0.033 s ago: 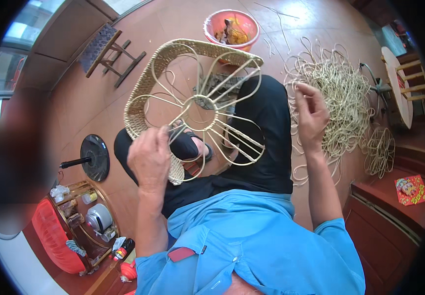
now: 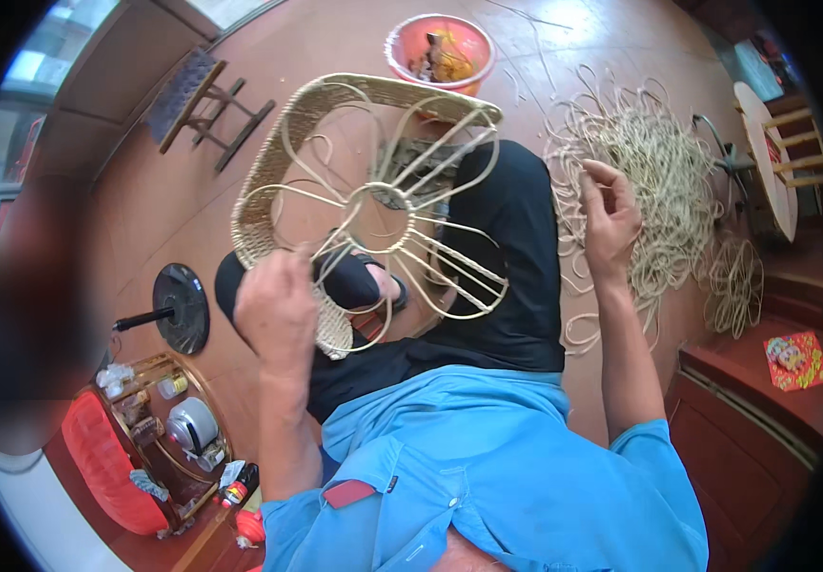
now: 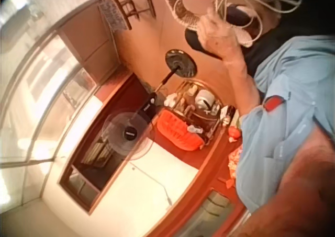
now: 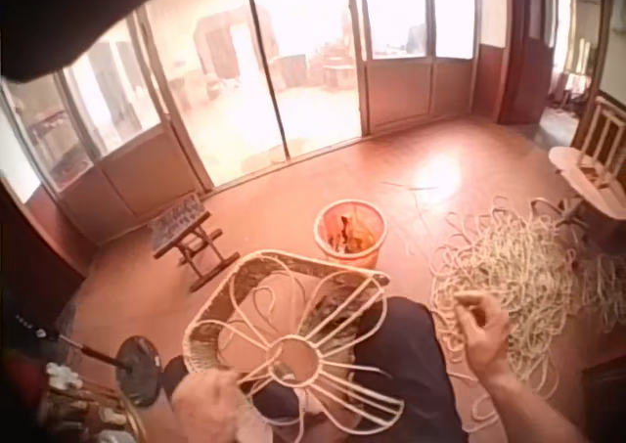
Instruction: Weaving a basket using dried straw or fiber material.
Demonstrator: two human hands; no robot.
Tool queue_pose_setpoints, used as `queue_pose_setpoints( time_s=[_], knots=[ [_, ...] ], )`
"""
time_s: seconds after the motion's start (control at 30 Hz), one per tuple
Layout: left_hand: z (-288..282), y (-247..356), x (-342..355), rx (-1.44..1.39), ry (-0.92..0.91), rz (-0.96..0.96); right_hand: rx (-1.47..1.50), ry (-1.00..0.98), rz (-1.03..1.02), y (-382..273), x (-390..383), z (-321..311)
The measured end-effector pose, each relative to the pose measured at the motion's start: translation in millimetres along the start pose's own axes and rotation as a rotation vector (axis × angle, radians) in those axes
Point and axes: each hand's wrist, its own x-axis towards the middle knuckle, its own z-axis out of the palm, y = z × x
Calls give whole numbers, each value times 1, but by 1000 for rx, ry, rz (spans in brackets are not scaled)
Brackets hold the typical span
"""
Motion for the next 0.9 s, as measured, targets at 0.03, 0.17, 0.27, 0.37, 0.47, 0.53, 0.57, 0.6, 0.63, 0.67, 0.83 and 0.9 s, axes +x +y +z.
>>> queue_pose_setpoints(
  time_s=[0.03,0.17,0.27,0.37,0.47,0.53,0.57,0.6,0.63,0.67,0.83,0.9],
  knots=[
    [-5,-6,2,-52,22,-8,6,58,78,30,5,-11],
    [-20,-50,8,-161,76,-134,91,62,456,229,-5,-74],
    [-3,-57,20,-316,68,-262,-436,-84,666,346,-65,-130],
    [-15,-72,19,-297,108,-298,-612,-306,786,344,-109,-96],
    [-5,-96,21,-373,122,-267,-577,-244,755,353,-121,-86],
    [-7,-107,22,-389,115,-275,-468,-243,657,346,-116,-64],
    [-6,-110,23,-416,104,-274,-471,-237,663,349,-114,-60],
    [-4,-112,23,-443,93,-274,-516,-275,581,352,-109,-56],
    [-5,-113,23,-443,89,-273,-557,-315,498,357,-103,-50],
    [-6,-112,24,-469,69,-283,-559,-313,504,358,-95,-44],
    [-16,-103,20,-477,23,-322,-541,-275,584,351,-61,-16],
    [-22,-104,20,-473,17,-328,-544,-308,664,351,-49,-14]
  ],
)
